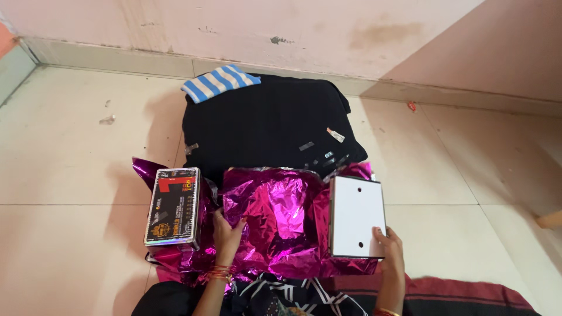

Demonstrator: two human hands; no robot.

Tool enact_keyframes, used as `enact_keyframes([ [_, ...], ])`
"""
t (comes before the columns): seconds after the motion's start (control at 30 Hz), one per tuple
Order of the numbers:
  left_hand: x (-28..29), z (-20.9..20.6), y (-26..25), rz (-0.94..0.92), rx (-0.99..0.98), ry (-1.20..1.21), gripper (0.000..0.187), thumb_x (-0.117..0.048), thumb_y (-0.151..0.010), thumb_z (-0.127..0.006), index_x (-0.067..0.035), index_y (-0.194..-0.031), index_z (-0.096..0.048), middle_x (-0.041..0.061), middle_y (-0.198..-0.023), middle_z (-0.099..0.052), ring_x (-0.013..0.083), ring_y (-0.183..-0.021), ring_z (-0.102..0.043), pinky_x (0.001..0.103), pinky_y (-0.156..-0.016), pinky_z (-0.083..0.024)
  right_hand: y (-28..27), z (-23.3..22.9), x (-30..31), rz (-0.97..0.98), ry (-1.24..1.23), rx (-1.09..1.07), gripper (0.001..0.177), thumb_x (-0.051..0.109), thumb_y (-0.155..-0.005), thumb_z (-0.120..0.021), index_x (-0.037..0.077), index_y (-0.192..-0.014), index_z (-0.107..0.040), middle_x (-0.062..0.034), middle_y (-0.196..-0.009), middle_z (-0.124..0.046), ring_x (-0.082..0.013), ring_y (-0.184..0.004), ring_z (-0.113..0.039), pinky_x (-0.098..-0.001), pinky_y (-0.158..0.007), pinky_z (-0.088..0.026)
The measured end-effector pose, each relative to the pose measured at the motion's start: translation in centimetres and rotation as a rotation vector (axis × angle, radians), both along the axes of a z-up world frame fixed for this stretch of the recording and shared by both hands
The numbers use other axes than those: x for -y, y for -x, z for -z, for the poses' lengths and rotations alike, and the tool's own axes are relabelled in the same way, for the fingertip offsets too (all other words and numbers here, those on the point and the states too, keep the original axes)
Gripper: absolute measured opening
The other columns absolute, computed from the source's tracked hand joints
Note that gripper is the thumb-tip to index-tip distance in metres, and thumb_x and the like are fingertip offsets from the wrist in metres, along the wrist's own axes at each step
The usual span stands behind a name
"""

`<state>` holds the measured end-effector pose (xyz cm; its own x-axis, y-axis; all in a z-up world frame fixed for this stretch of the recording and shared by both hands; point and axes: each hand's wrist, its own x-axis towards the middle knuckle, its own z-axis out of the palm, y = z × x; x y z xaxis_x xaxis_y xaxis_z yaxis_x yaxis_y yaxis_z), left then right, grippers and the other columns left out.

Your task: The person sits on the floor and wraps a small rectangular box with shiny pink wrapping paper. They smooth the paper, fold the edges, and secure the package with tape.

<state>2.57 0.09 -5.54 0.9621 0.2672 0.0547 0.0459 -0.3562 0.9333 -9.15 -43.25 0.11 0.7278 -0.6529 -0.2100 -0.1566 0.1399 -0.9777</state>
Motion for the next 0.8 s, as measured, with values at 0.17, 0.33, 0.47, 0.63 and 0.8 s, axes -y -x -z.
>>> enact_keyframes([
  [0.17,-1.8,-2.2,0.5,0.063,-0.188,-0.287,0.051,-0.036,-0.092,-0.068,-0.003,-0.131,-0.064,0.024,-0.099,-0.074,0.0425,-0.094,-0.072,0.051,-0.084,-0.057,0.4,3.6,1.6,-0.030,-0.043,-0.102,0.037,0.018,-0.091,-0.073,-0.008,-0.117,-0.068,-0.0086,-0.090,-0.065,-0.0169,-0.076,-0.060,-0.0310,-0.063,-0.047],
  [0.33,-2.9,-4.0,1.1,0.112,-0.225,-0.545,0.044,-0.035,-0.096,-0.061,-0.005,-0.128,-0.067,0.023,-0.091,-0.075,0.0420,-0.088,-0.074,0.053,-0.079,-0.058,0.2,6.3,2.1,-0.005,-0.055,-0.077,0.032,0.015,-0.093,-0.070,-0.006,-0.116,-0.071,-0.0099,-0.091,-0.069,-0.0176,-0.075,-0.062,-0.0295,-0.064,-0.048],
  [0.47,-3.1,-3.8,1.0,0.168,-0.286,-0.515,0.051,-0.039,-0.099,-0.058,-0.003,-0.135,-0.060,0.024,-0.089,-0.076,0.0415,-0.088,-0.075,0.052,-0.079,-0.059,-0.1,7.4,1.2,0.008,-0.023,-0.066,0.030,0.014,-0.093,-0.068,-0.005,-0.116,-0.071,-0.0111,-0.091,-0.071,-0.0191,-0.076,-0.064,-0.0306,-0.067,-0.050],
  [0.63,-3.8,-3.2,0.3,0.247,-0.256,-0.392,0.073,-0.043,-0.087,-0.076,0.000,-0.140,-0.048,0.026,-0.096,-0.074,0.0415,-0.091,-0.074,0.051,-0.082,-0.059,-0.9,7.6,0.2,0.031,0.051,-0.129,0.034,0.015,-0.091,-0.070,-0.005,-0.120,-0.071,-0.0107,-0.094,-0.073,-0.0182,-0.080,-0.065,-0.0306,-0.071,-0.052],
  [0.8,-3.5,-4.2,0.9,0.316,-0.191,-0.237,0.078,-0.009,-0.086,-0.074,-0.013,-0.151,-0.031,0.023,-0.103,-0.074,0.0392,-0.088,-0.076,0.051,-0.077,-0.058,-0.1,7.8,-0.1,0.037,0.248,-0.208,0.046,0.020,-0.088,-0.072,-0.001,-0.129,-0.068,-0.0155,-0.098,-0.075,-0.0209,-0.084,-0.067,-0.0355,-0.074,-0.054],
])
